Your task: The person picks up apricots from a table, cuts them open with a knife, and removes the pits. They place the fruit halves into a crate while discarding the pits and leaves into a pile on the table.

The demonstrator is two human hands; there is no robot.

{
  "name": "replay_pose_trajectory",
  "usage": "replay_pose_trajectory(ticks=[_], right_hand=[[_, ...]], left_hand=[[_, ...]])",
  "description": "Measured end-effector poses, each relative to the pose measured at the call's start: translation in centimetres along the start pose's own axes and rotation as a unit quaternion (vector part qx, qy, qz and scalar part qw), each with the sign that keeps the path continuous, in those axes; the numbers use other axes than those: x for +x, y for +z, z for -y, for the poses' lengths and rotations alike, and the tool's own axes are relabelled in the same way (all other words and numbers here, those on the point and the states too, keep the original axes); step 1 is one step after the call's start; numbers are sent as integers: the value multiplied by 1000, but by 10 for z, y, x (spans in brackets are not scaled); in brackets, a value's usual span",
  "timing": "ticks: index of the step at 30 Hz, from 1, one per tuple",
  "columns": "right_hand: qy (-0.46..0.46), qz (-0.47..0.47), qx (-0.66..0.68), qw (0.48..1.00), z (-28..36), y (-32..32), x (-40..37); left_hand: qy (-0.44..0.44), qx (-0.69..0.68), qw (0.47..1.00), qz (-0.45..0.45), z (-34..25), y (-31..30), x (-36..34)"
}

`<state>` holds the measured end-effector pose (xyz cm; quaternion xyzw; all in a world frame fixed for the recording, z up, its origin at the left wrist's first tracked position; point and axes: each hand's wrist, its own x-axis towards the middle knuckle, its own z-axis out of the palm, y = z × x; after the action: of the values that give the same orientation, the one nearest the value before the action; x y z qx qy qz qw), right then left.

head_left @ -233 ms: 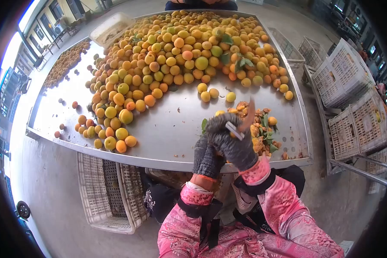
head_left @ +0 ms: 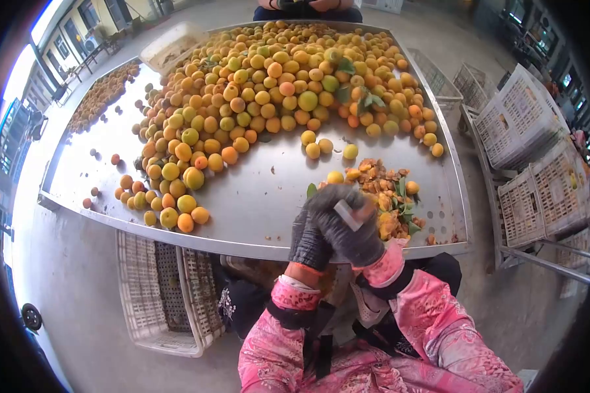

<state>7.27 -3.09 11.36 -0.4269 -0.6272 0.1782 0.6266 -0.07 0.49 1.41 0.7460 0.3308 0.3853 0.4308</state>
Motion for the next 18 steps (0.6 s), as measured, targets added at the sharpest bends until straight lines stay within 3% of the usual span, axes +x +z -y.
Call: replay_pose_trajectory(ticks=[1, 2, 3, 4, 6, 7, 8, 10, 11, 12, 13, 14, 16, 18], right_hand=[[139, -41, 79, 986, -3, -7, 2], [274, -81, 156, 946, -7, -15, 6], [0, -24, -116, 993, -22, -24, 9], [0, -26, -116, 993, -29, -30, 5], [142, -15, 38, 989, -37, -37, 0], [144, 2, 11, 989, -41, -40, 0], [147, 2, 11, 989, -41, -41, -1], [125, 41, 1, 991, -44, -41, 1], [126, 41, 2, 991, -45, -41, 6], [185, 40, 183, 965, -46, -40, 12], [238, 34, 358, 902, -46, -39, 15], [239, 33, 358, 902, -46, -37, 18], [282, 62, 558, 778, -47, -35, 22], [293, 55, 555, 777, -50, -36, 19]], left_hand=[[-66, -221, 973, -7, -17, -8, -5], [-128, -431, 893, -14, -25, -13, -8], [-364, -680, 635, -51, -22, -16, 2], [-365, -679, 636, -50, -23, -14, -1], [-191, -546, 816, -8, -39, -14, -7], [-268, -570, 776, -30, -54, -18, -5], [-270, -570, 775, -30, -52, -16, 0], [-371, -714, 592, -52, -45, -13, 10], [-372, -713, 591, -53, -40, -12, 8], [-212, -415, 884, -31, -35, -12, 3], [-11, -31, 999, 1, -31, -12, -2], [-12, -31, 999, 2, -30, -12, -2], [-15, -59, 998, 24, -28, -12, -1], [6, -29, 999, 31, -35, -18, 1]])
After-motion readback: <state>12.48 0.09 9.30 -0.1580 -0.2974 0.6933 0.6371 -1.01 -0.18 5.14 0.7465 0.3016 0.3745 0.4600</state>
